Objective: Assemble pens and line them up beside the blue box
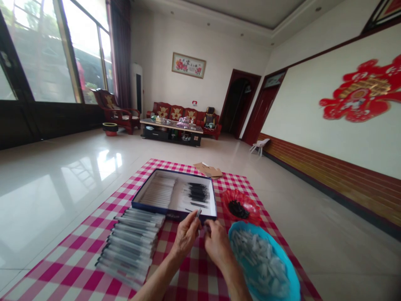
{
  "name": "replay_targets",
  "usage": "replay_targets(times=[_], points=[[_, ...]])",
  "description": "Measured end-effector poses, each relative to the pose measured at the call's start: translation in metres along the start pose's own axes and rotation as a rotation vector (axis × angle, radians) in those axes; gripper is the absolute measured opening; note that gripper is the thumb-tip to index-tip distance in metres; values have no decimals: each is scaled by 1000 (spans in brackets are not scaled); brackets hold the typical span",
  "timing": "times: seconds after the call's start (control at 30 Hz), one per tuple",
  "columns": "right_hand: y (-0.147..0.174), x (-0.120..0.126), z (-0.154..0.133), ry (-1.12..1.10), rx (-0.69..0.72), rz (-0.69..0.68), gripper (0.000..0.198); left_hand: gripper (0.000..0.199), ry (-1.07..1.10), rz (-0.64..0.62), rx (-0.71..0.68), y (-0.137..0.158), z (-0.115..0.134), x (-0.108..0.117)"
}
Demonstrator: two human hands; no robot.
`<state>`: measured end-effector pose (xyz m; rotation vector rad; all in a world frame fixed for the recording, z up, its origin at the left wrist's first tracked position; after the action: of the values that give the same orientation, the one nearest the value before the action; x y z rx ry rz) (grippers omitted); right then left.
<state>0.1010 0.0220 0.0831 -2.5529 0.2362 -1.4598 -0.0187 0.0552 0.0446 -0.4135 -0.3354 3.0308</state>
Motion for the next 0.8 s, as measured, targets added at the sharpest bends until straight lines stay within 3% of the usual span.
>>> replay_targets(times=[0.1,0.2,0.27,0.47,0.7,0.8], points=[[-8,18,6,-366,-8,110,27,44,-101,-23,-82,4,6,-1],[-12,28,15,-759,-37,95,30,33,-233,-34,-190,10,15,-3],[-12,31,18,-905,-53,71,31,31,-280,-54,-226,13,19,-5],[-11,33,16,-1055,-139,63,39,33,-265,-105,-245,16,24,-9],[-10,19,22,-1309,-377,185,40,31,-307,-146,-276,16,20,-10],[-10,15,22,-1329,-393,175,40,31,-312,-148,-278,16,20,-11]])
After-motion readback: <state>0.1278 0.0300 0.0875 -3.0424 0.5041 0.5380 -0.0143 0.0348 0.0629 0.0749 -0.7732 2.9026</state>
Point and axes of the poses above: each hand's wrist, its own y-axis away from the middle knuckle, its own x-axis out of the back of the hand, z = x × y, the point moved 4 cm from there along -y, towards the middle knuckle, and after that the axes turned 3 degrees about -y, right-handed, at the moved point
